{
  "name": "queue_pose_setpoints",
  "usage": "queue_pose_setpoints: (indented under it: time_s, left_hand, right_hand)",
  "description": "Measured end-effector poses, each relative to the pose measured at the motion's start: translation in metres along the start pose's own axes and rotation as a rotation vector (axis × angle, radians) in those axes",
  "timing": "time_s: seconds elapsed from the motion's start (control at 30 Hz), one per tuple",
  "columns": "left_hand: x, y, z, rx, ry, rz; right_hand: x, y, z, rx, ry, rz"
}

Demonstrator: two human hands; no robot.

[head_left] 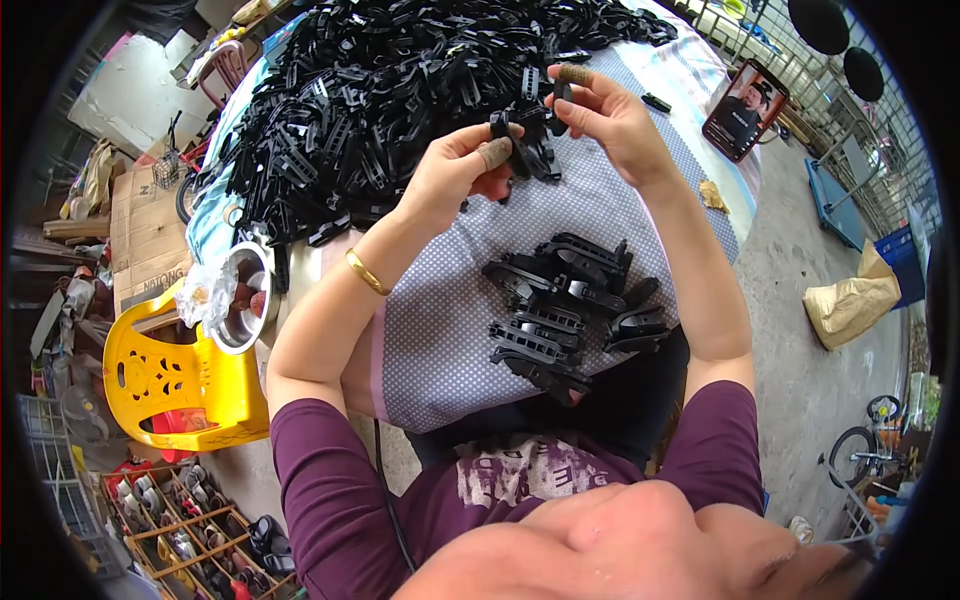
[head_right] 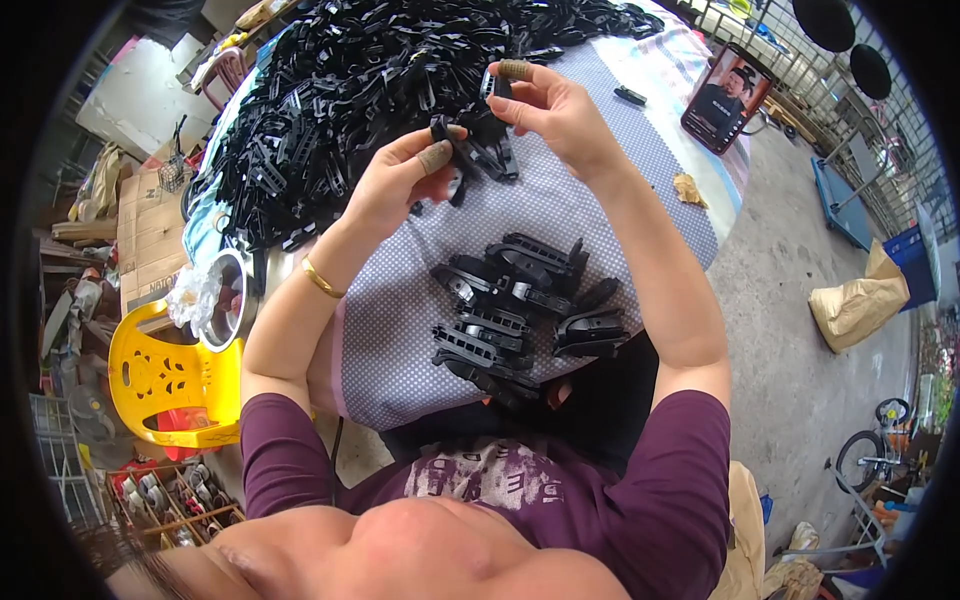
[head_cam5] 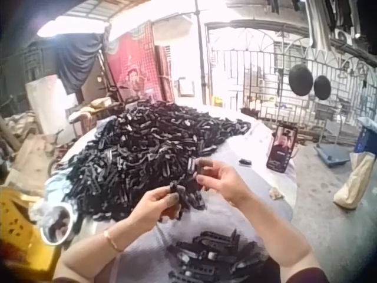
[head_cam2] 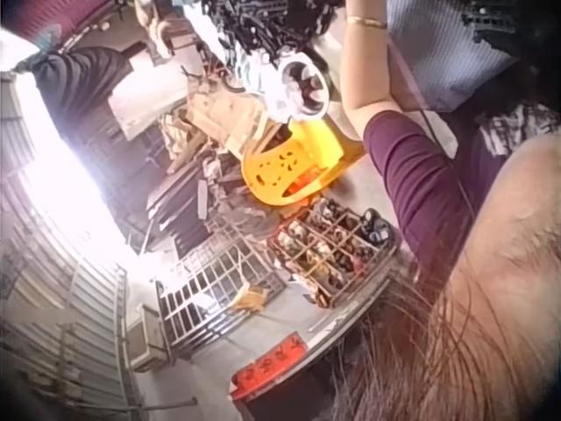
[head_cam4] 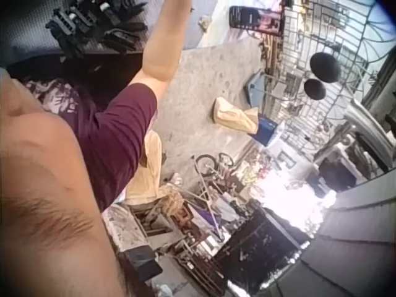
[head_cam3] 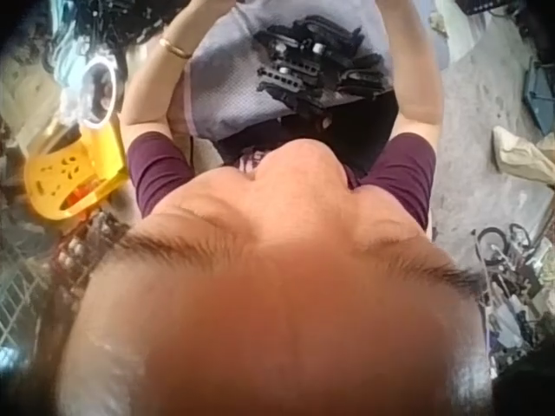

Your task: Assembling small black plastic hardware components by hand at a table.

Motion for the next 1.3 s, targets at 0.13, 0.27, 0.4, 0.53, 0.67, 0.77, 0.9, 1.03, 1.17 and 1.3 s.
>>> queue_pose_setpoints:
  time_s: [0.13, 0.27, 0.4, 0.53, 0.67, 0.77, 0.9, 1.03, 1.17, 1.3]
  left_hand:
    - [-0.006, -0.005, -0.004, -0.044, -0.020, 0.252]
    - [-0.008, -0.003, -0.009, -0.036, 0.034, 0.350]
    - [-0.005, -0.001, -0.008, -0.037, 0.017, 0.262]
    - [-0.004, 0.002, -0.006, -0.010, -0.022, -0.013]
    - [0.003, 0.003, -0.005, 0.013, -0.049, -0.272]
    - [0.012, 0.000, -0.001, 0.013, -0.033, -0.354]
    - [0.018, 0.001, 0.003, 0.089, -0.120, -0.371]
    - [0.032, 0.001, 0.005, 0.171, -0.381, -0.621]
    - [0.040, -0.006, 0.010, 0.193, -0.476, -0.836]
    - [0.043, -0.007, 0.011, 0.190, -0.555, -0.852]
  right_hand:
    - [0.003, -0.018, 0.009, 0.027, 0.010, -0.227]
    - [-0.004, -0.025, 0.013, -0.011, 0.226, 0.251]
    - [-0.008, -0.029, 0.014, -0.098, 0.358, 0.490]
    - [-0.013, -0.037, 0.017, -0.129, 0.394, 0.626]
    - [-0.013, -0.043, 0.020, -0.183, 0.440, 0.705]
    - [-0.015, -0.049, 0.025, -0.225, 0.463, 0.817]
    - [-0.016, -0.052, 0.026, -0.240, 0.515, 0.851]
    - [-0.009, -0.033, 0.014, -0.201, 0.304, 0.576]
    - [-0.003, -0.033, 0.014, -0.314, 0.102, 0.577]
    - [-0.009, -0.034, 0.015, -0.302, 0.143, 0.665]
Point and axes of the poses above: each hand's wrist, its own z-axis away from the middle knuckle, its own y-axis out of the back of the hand, x = y × z, the point moved 6 cm from there along -z, towards the middle knuckle, and after that the axes turned 7 degrees about -z, right-handed, at the moved point
